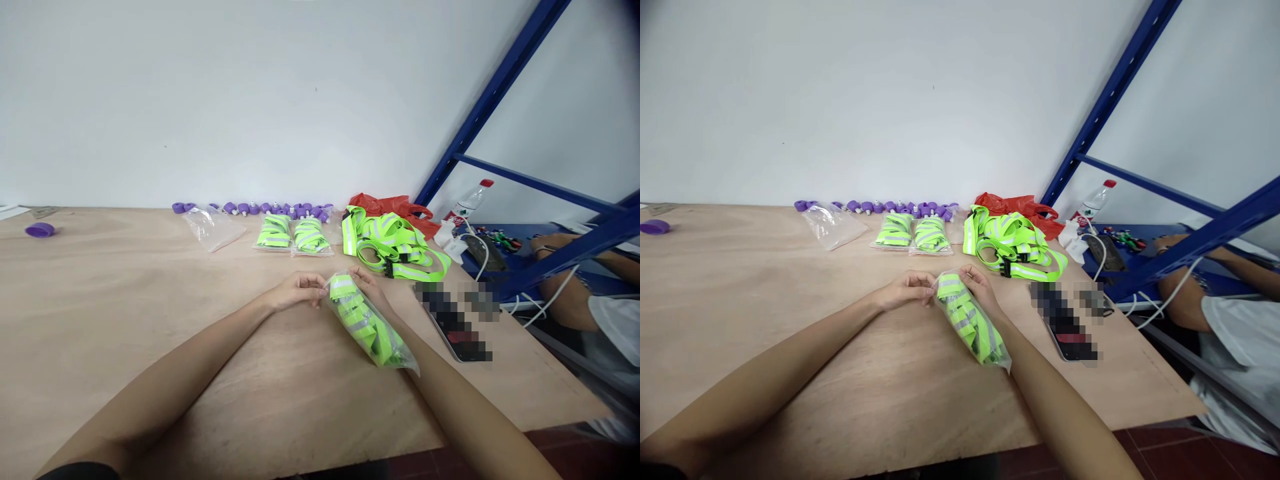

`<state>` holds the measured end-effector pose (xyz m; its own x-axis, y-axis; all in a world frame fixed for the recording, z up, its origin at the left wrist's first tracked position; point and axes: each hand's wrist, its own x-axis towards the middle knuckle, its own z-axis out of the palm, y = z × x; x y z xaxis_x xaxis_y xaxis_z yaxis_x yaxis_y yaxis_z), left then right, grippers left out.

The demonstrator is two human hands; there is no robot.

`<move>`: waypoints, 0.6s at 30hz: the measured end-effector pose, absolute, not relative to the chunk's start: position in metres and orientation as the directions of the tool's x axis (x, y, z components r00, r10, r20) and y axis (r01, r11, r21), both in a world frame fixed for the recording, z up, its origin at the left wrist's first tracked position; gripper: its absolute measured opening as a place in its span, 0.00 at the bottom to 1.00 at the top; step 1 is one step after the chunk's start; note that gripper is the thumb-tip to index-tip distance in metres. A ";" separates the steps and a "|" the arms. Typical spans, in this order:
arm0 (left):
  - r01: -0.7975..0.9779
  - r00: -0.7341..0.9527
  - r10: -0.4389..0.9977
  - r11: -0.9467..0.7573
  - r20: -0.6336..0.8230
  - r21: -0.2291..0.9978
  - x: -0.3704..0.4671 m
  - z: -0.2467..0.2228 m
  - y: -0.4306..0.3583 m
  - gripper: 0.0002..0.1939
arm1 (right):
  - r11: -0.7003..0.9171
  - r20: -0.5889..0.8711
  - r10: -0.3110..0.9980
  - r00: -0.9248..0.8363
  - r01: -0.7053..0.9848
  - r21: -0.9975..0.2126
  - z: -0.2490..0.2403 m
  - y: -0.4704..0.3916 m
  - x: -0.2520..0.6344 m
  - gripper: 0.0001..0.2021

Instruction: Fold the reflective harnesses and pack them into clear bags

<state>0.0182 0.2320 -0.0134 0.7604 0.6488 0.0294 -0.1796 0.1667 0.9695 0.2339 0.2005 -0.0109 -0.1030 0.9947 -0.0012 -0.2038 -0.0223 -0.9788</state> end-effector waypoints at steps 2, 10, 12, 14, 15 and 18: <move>-0.192 0.720 0.693 0.132 0.049 0.972 0.020 -0.015 0.231 0.19 | -0.039 -0.021 0.996 -0.088 -0.211 -0.977 -0.010 0.200 0.233 0.23; -0.252 0.637 0.768 0.127 0.066 0.959 0.023 -0.016 0.228 0.22 | -0.059 -0.042 0.995 -0.086 -0.202 -0.978 -0.009 0.200 0.231 0.24; -0.240 0.644 0.763 0.127 0.060 0.963 0.023 -0.015 0.228 0.22 | -0.054 -0.037 0.995 -0.093 -0.188 -0.981 -0.012 0.201 0.233 0.24; -0.212 0.665 0.745 0.125 0.049 0.969 0.023 -0.012 0.227 0.23 | -0.026 -0.014 0.996 -0.090 -0.135 -0.991 -0.017 0.202 0.235 0.23; -0.196 0.680 0.732 0.125 0.043 0.973 0.023 -0.011 0.226 0.23 | -0.009 -0.001 0.997 -0.083 -0.100 -0.995 -0.019 0.203 0.235 0.22; -0.166 0.715 0.699 0.130 0.029 0.977 0.025 -0.008 0.223 0.24 | 0.040 0.041 0.998 -0.040 -0.020 -0.999 -0.025 0.204 0.236 0.16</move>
